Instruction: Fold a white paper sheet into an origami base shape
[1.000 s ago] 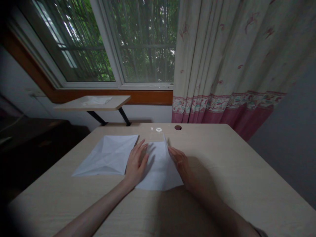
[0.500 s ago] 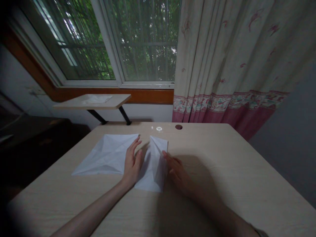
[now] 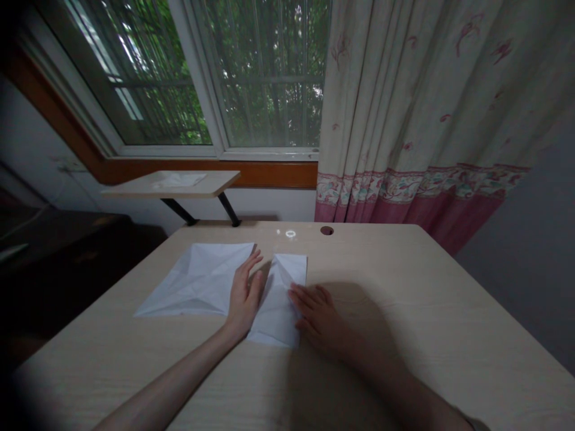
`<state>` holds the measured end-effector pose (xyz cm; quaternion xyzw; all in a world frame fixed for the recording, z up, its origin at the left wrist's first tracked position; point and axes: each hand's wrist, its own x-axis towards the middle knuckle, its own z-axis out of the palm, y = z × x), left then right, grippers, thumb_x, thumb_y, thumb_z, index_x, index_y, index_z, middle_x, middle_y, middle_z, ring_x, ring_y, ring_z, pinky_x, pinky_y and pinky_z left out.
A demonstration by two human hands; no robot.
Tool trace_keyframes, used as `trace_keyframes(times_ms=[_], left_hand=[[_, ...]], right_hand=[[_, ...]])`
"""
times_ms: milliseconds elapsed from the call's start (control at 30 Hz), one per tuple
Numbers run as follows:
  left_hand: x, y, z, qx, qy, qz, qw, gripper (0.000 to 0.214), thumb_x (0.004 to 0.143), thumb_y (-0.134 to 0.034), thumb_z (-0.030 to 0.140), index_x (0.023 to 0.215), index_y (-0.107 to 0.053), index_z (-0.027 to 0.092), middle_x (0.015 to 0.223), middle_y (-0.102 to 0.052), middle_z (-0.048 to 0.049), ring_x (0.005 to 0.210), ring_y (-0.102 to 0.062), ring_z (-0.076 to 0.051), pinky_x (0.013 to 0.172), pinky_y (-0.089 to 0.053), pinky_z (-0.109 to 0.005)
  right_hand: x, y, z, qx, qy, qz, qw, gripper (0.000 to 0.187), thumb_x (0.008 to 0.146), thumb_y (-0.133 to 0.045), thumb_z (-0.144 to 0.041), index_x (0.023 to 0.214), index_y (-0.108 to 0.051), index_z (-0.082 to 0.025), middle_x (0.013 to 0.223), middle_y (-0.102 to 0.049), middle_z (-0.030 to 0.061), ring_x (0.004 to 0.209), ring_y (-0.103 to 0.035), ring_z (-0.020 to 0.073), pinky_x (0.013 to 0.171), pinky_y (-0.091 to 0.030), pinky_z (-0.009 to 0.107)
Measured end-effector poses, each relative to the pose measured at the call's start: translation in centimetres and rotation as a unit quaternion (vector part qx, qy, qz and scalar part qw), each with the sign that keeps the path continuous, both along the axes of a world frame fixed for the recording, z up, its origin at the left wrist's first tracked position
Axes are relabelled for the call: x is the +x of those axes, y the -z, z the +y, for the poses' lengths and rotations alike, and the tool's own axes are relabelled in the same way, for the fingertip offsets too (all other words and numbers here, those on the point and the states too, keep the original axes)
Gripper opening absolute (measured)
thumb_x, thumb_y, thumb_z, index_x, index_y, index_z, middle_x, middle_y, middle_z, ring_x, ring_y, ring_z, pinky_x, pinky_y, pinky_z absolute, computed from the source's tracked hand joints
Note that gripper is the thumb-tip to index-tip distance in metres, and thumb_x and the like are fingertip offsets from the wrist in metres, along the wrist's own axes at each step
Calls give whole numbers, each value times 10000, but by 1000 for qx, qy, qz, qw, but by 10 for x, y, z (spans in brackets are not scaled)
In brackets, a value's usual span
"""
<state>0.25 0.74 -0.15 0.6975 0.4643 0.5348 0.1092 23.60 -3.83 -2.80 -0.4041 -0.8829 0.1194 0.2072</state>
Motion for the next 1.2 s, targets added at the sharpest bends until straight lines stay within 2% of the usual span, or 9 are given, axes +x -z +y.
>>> trace_keyframes(times_ms=[200, 333, 467, 633, 733, 867, 1100, 1200], left_hand=[[-1, 6, 3, 1, -3, 24, 1000, 304, 999, -462, 286, 1289, -544, 245, 1398, -569, -89, 1309, -523, -252, 1116, -408, -500], [-1, 7, 5, 1, 16, 124, 992, 251, 950, -509, 209, 1176, -618, 221, 1317, -638, -74, 1235, -581, -244, 1081, -440, -484], [3, 7, 3, -26, 55, 247, 967, 232, 934, -537, 168, 1124, -663, 211, 1290, -669, -61, 1204, -609, -238, 1110, -407, -502], [6, 8, 0, -66, 121, 325, 936, 253, 958, -569, 253, 1188, -673, 234, 1286, -679, -49, 1193, -619, -233, 1085, -437, -476], [5, 8, -1, -60, 141, 345, 926, 292, 964, -579, 317, 1234, -658, 240, 1338, -649, -57, 1236, -598, -231, 1118, -406, -477], [2, 11, 1, -61, 157, 368, 914, 368, 957, -596, 362, 1300, -623, 230, 1411, -593, -67, 1293, -561, -232, 1154, -378, -453], [-2, 15, 7, -55, 216, 403, 888, 378, 1009, -508, 388, 1356, -580, 256, 1492, -507, -52, 1395, -459, -224, 1198, -308, -459], [-2, 16, 8, -51, 220, 405, 886, 371, 1011, -504, 391, 1361, -573, 289, 1499, -500, -36, 1400, -453, -218, 1198, -304, -463]], right_hand=[[-5, -5, -1, -6, 6, -38, 999, 491, 1039, -386, -395, 1515, -377, -276, 1546, -429, 70, 1423, -396, 227, 1204, -211, 535], [-9, -9, -3, -19, 30, -63, 997, 463, 1021, -449, -378, 1465, -467, -250, 1493, -505, 81, 1391, -440, 243, 1199, -212, 558], [-7, -6, 0, 2, 62, -54, 997, 371, 1014, -465, -291, 1361, -590, -253, 1402, -603, 64, 1309, -528, 236, 1168, -291, 534], [6, -3, 10, 24, 50, -23, 998, 370, 959, -455, -126, 1218, -695, -235, 1232, -717, 51, 1135, -648, 206, 1069, -447, 429], [12, -1, 14, 38, 37, -7, 999, 367, 935, -449, -95, 1163, -716, -202, 1173, -738, 62, 1089, -665, 207, 1027, -488, 394], [13, -1, 14, 56, 49, 13, 997, 320, 965, -435, -155, 1126, -711, -187, 1093, -746, 85, 1017, -680, 210, 946, -533, 373], [19, -13, 15, 66, 98, -17, 993, 214, 965, -479, -235, 907, -681, -192, 923, -717, 87, 897, -660, 239, 883, -529, 423], [23, -13, 19, 69, 92, -16, 993, 195, 955, -487, -220, 945, -680, -189, 1004, -709, 106, 980, -645, 249, 921, -517, 444]])
